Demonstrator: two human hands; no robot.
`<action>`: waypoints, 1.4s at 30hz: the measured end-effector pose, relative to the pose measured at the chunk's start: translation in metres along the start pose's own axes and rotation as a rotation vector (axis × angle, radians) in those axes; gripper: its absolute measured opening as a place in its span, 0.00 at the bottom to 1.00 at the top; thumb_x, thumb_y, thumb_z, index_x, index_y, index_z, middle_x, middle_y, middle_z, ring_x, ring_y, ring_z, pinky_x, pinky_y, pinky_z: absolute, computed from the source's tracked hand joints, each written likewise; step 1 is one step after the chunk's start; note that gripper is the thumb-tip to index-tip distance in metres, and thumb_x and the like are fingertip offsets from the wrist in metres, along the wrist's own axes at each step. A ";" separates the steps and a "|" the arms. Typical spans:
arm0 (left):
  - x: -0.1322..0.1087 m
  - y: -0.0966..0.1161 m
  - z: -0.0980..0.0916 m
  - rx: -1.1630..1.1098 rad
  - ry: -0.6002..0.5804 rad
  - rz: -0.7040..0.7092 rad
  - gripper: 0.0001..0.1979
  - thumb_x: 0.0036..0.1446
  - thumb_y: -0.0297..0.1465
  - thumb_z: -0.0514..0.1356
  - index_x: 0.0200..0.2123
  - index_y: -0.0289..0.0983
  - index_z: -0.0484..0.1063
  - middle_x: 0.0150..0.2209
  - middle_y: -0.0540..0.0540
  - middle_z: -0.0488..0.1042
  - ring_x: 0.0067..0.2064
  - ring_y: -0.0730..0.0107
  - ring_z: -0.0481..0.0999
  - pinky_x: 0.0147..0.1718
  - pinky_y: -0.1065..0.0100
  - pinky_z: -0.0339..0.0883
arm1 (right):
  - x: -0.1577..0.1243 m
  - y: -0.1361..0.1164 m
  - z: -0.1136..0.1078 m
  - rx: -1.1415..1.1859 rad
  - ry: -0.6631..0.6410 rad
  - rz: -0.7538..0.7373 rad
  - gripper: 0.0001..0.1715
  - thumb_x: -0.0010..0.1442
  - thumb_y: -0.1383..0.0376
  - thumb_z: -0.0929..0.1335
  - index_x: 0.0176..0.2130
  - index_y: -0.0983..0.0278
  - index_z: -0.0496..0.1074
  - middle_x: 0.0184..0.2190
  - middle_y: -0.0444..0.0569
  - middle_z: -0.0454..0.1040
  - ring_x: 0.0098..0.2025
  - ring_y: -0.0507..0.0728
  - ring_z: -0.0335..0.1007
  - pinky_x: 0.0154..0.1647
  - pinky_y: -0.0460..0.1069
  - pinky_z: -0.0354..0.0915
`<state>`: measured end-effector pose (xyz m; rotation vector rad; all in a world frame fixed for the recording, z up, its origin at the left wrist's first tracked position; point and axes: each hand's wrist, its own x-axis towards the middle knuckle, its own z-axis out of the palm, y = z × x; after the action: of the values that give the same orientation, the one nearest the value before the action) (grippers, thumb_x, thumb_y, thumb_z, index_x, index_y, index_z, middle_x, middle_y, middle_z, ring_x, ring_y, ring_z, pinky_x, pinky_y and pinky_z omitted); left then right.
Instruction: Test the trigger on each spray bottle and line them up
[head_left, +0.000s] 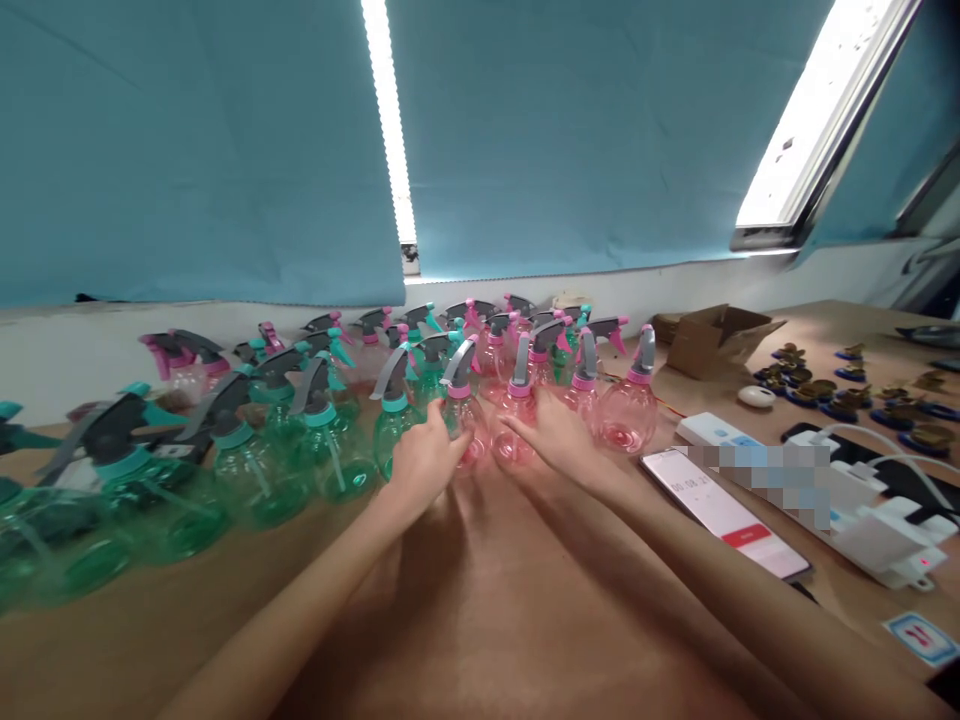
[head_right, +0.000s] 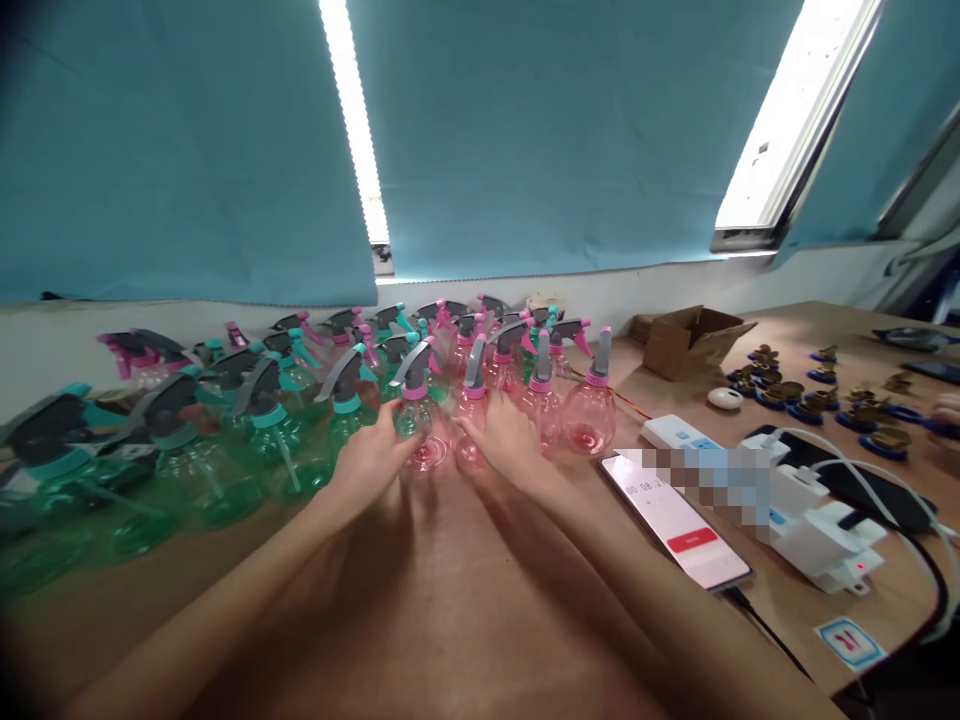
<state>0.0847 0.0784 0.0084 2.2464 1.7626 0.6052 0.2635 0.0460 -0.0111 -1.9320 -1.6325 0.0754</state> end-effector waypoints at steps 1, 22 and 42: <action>0.000 0.002 0.001 0.037 0.002 -0.004 0.32 0.59 0.41 0.56 0.61 0.29 0.59 0.34 0.33 0.79 0.41 0.39 0.79 0.38 0.55 0.66 | 0.000 0.000 0.000 -0.001 -0.001 -0.003 0.25 0.64 0.53 0.65 0.53 0.69 0.65 0.50 0.63 0.74 0.50 0.71 0.73 0.45 0.58 0.65; -0.045 -0.006 -0.026 0.083 -0.015 0.096 0.27 0.63 0.49 0.50 0.55 0.35 0.67 0.28 0.44 0.77 0.33 0.50 0.78 0.32 0.62 0.64 | -0.071 -0.025 -0.029 0.056 -0.064 -0.007 0.27 0.57 0.48 0.69 0.49 0.61 0.66 0.38 0.53 0.77 0.38 0.67 0.76 0.33 0.55 0.64; -0.095 -0.035 -0.053 -0.657 -0.069 0.278 0.19 0.59 0.39 0.59 0.52 0.41 0.66 0.41 0.44 0.75 0.39 0.59 0.76 0.40 0.58 0.71 | -0.128 -0.097 0.009 0.337 -0.323 -0.272 0.41 0.45 0.44 0.75 0.51 0.61 0.64 0.35 0.48 0.78 0.36 0.66 0.78 0.31 0.54 0.68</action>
<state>0.0122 -0.0081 0.0238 1.9998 1.0089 0.9754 0.1437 -0.0608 -0.0150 -1.4858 -1.9321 0.5418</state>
